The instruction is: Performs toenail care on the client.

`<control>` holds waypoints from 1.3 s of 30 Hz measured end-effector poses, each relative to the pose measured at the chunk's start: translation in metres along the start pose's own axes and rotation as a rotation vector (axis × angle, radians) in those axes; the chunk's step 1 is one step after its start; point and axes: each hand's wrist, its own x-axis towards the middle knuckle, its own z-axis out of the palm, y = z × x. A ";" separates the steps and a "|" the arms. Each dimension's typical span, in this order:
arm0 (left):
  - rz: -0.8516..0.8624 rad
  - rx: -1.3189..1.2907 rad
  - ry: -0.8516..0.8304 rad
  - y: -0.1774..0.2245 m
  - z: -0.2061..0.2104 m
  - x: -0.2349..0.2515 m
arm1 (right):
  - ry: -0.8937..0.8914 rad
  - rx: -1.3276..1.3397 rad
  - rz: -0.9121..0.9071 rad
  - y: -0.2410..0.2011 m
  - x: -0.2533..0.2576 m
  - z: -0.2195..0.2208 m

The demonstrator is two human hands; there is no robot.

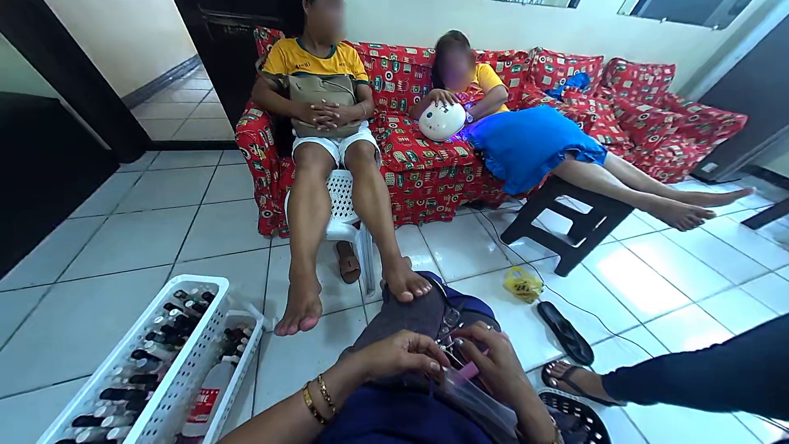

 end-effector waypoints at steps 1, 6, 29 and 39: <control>-0.021 0.014 0.025 -0.002 -0.002 0.000 | 0.007 -0.004 -0.003 -0.001 0.002 -0.002; -0.088 0.067 0.125 -0.006 -0.012 0.001 | 0.008 -0.023 -0.006 -0.005 0.007 -0.004; -0.147 -0.012 0.233 -0.019 -0.021 0.007 | -0.009 0.082 0.067 -0.004 0.011 0.006; -0.152 -0.036 0.272 -0.020 -0.021 0.007 | 0.172 0.431 0.265 -0.044 0.052 -0.031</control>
